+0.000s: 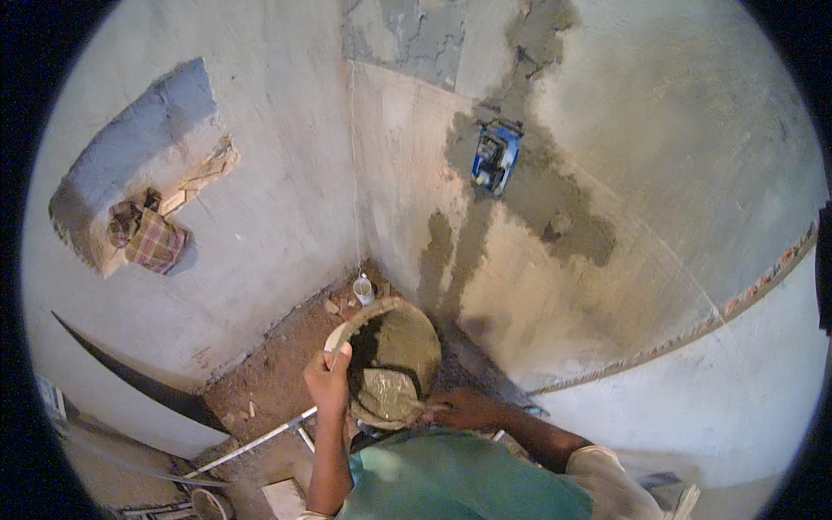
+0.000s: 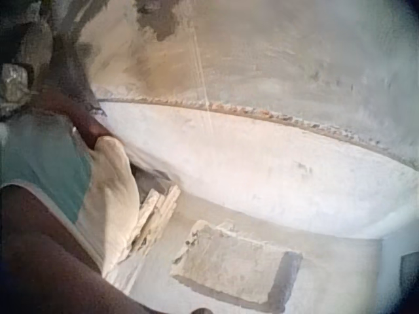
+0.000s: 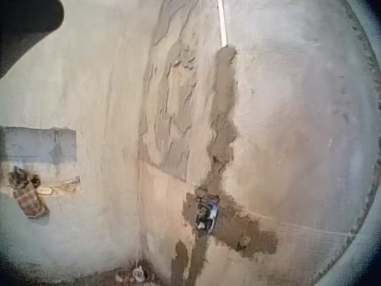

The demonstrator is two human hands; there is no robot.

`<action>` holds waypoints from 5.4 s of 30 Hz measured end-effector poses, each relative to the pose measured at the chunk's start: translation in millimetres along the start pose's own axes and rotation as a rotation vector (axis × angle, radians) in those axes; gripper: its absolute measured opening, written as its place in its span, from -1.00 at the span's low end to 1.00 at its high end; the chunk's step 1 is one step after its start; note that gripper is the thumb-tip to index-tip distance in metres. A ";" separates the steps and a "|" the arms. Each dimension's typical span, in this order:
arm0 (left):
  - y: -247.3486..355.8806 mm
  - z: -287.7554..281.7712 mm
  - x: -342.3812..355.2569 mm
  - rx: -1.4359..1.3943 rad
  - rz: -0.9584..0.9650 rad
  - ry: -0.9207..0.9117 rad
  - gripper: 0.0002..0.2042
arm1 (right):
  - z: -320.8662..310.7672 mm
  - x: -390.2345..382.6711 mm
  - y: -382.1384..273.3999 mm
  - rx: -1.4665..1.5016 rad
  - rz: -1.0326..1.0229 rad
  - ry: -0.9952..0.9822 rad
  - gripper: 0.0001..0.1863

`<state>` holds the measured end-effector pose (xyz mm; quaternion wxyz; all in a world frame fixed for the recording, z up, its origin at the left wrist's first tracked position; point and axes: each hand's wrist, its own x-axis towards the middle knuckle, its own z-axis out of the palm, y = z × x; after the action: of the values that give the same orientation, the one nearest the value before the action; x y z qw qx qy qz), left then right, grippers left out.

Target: The person applies mortar to a wall using a trowel. The person scoops mortar from a bucket and spreads it onto the concrete surface in vertical strokes.

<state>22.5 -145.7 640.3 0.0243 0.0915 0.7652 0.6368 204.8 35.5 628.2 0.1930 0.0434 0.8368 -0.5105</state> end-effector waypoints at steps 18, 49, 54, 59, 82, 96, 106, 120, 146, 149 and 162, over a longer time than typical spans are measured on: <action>-28.5 -48.9 120.1 0.064 -0.090 -0.177 -0.56 | -2.6 104.2 -102.9 -0.529 0.537 0.316 -0.58; -217.4 -146.4 67.9 0.290 -0.367 0.462 -0.60 | -138.8 141.3 34.0 0.413 0.284 -0.054 -0.75; -213.7 -167.4 52.2 0.232 -0.452 0.580 -0.56 | -197.6 151.3 102.5 0.556 0.498 0.527 -0.76; -225.9 -202.7 31.0 0.321 -0.474 0.627 -0.57 | -157.2 126.6 58.6 0.733 0.442 0.582 -0.70; -225.0 -195.0 16.7 0.062 -0.483 0.587 -0.70 | -141.4 214.7 185.5 -0.506 0.375 0.974 -0.58; -240.3 -212.3 -12.8 0.032 -0.612 0.706 -0.72 | -136.9 176.8 109.0 -0.508 0.433 1.009 -0.58; -240.7 -209.3 -12.4 -0.053 -0.548 0.662 -0.73 | -141.8 218.2 186.1 -0.321 0.360 0.876 -0.56; -236.0 -207.3 -9.9 0.023 -0.569 0.705 -0.56 | -172.0 184.9 84.1 -0.684 0.456 0.971 -0.59; -100.7 -135.1 132.0 0.395 -0.074 0.224 -0.48 | 38.4 149.5 -120.1 -0.506 0.033 0.315 -0.65; -64.4 -108.1 151.2 0.293 -0.008 0.115 -0.51 | 21.4 150.1 -145.1 -0.691 0.261 0.362 -0.69; -7.6 -106.3 160.8 -0.021 0.041 -0.144 -0.64 | 39.5 193.1 -137.7 -0.642 0.274 0.374 -0.62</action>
<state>-152.6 -222.6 665.7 0.0674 0.1526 0.7527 0.6368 0.6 -88.3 656.6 0.1074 0.1844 0.9610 -0.1756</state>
